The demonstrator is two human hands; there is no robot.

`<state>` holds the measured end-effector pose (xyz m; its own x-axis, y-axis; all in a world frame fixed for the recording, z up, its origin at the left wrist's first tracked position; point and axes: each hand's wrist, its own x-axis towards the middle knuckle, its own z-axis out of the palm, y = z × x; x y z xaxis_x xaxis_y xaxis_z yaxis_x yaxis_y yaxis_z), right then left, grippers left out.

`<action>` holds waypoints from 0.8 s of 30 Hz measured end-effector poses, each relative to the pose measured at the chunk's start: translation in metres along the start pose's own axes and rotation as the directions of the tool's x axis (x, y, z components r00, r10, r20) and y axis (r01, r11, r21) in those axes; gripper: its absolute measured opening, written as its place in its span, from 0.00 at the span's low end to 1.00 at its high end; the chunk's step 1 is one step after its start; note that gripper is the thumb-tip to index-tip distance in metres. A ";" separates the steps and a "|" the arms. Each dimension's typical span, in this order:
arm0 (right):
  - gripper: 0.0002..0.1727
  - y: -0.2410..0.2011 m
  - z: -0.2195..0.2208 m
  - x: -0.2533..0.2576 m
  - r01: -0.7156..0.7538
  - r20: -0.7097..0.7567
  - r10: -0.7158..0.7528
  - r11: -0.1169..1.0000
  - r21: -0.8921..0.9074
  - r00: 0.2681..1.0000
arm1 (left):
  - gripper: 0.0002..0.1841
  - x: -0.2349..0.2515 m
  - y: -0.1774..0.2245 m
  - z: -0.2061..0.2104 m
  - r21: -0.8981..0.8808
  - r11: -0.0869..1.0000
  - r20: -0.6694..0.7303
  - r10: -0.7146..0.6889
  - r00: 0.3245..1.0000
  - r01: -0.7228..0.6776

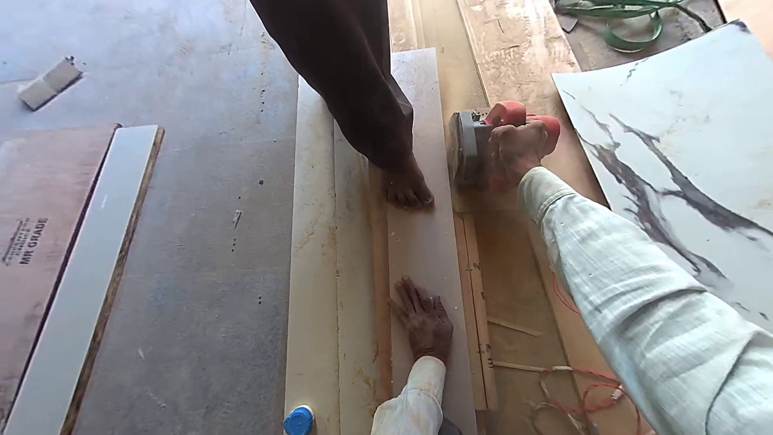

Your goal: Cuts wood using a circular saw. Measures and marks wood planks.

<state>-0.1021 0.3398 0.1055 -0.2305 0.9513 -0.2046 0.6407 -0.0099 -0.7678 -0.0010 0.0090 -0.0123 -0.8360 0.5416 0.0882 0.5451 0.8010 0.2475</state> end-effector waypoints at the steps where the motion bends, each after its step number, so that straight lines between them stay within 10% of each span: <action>1: 0.14 -0.001 0.000 0.002 0.001 0.005 -0.001 1.000 0.002 1.000 | 0.29 0.001 0.000 0.001 0.005 1.000 -0.019 0.007 1.000 -0.007; 24: 0.15 -0.009 0.011 0.037 0.024 0.048 -0.024 1.000 0.002 0.999 | 0.31 0.001 0.003 -0.002 0.063 0.998 -0.018 0.003 1.000 -0.002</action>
<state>-0.1242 0.3717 0.0978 -0.2808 0.9354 -0.2151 0.6332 0.0121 -0.7739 -0.0003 0.0109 -0.0093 -0.8353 0.5393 0.1067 0.5496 0.8144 0.1862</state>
